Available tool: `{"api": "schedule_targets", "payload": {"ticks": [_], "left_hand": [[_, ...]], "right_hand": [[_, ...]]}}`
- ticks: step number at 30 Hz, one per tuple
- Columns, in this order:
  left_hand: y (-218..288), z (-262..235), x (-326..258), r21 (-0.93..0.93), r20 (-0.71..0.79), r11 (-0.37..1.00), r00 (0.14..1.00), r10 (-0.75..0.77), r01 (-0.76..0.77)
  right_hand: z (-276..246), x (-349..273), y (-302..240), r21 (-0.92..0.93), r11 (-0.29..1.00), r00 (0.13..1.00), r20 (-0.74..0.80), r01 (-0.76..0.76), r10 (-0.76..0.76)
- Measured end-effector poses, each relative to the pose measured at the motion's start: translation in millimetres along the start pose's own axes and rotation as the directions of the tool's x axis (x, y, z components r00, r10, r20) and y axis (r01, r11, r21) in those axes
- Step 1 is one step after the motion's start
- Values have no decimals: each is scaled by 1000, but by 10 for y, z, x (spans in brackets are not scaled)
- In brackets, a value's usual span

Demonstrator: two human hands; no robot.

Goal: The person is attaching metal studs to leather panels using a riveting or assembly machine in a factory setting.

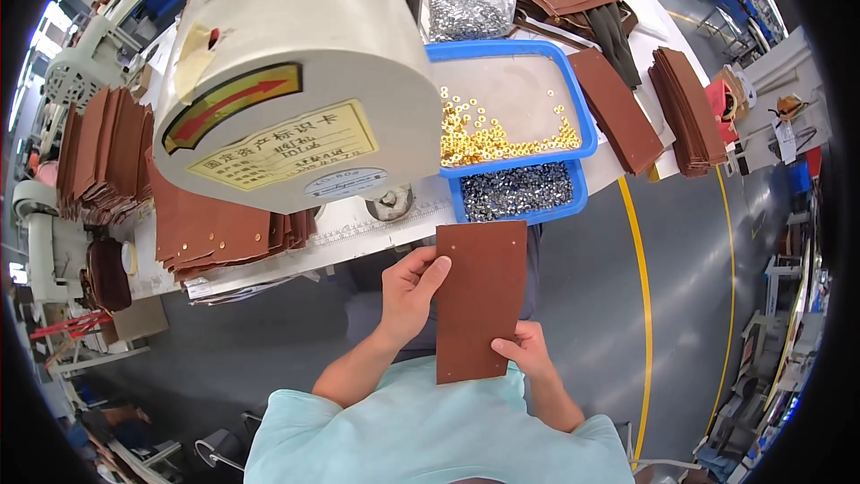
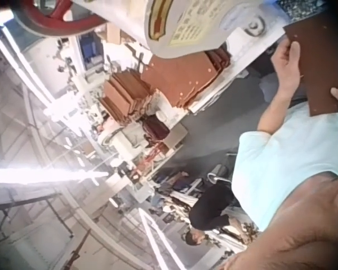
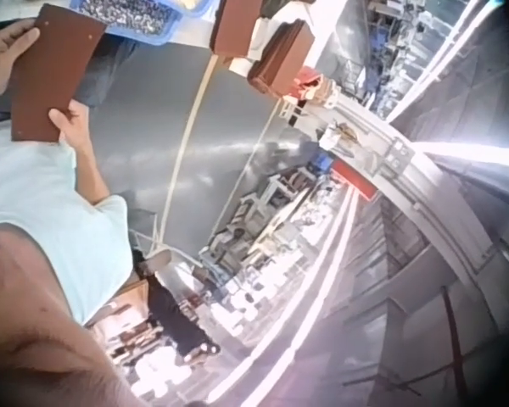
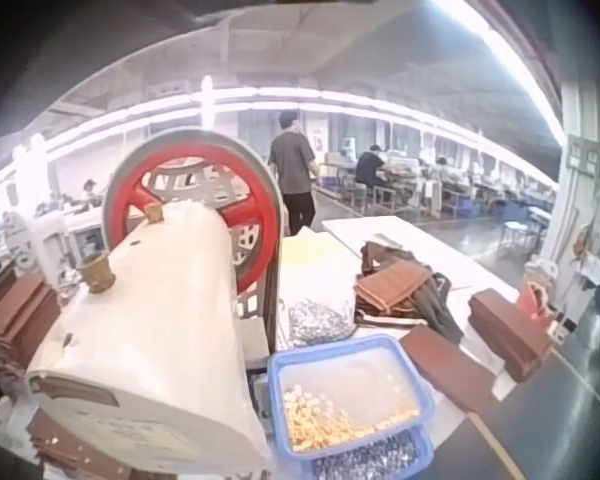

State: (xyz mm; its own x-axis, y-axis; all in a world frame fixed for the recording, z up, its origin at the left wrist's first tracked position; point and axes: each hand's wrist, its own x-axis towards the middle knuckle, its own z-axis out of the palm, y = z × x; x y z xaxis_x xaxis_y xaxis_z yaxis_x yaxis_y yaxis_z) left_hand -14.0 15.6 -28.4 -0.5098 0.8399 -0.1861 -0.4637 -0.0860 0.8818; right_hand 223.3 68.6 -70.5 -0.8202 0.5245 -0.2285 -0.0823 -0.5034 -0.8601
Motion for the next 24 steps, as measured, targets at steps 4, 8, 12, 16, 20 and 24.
{"api": "schedule_targets", "payload": {"ticks": [4, 8, 12, 16, 20, 24], "left_hand": [[163, -55, -176, 156, -106, 987, 993, 57, -40], [399, -113, -262, 679, 195, 685, 964, 180, -265], [1095, -628, -463, 814, 300, 271, 771, 562, -514], [1924, -1759, -418, 975, 219, -187, 626, 748, -118], [3000, -3023, 85, 937, 101, -234, 440, 892, 259], [3868, -4183, 257, 661, 72, -350, 409, 910, 663]], "right_hand": [[74, 129, 57, -41, 998, 998, -34, -50, 49], [93, 209, 101, -81, 996, 986, -165, -21, 8], [14, 344, 209, 75, 997, 994, -108, 36, -28], [70, 677, 70, 178, 984, 998, -68, 29, -17], [64, 763, -72, 116, 991, 987, -153, 65, -47], [32, 677, -95, 178, 981, 978, -206, 75, -37]]}}
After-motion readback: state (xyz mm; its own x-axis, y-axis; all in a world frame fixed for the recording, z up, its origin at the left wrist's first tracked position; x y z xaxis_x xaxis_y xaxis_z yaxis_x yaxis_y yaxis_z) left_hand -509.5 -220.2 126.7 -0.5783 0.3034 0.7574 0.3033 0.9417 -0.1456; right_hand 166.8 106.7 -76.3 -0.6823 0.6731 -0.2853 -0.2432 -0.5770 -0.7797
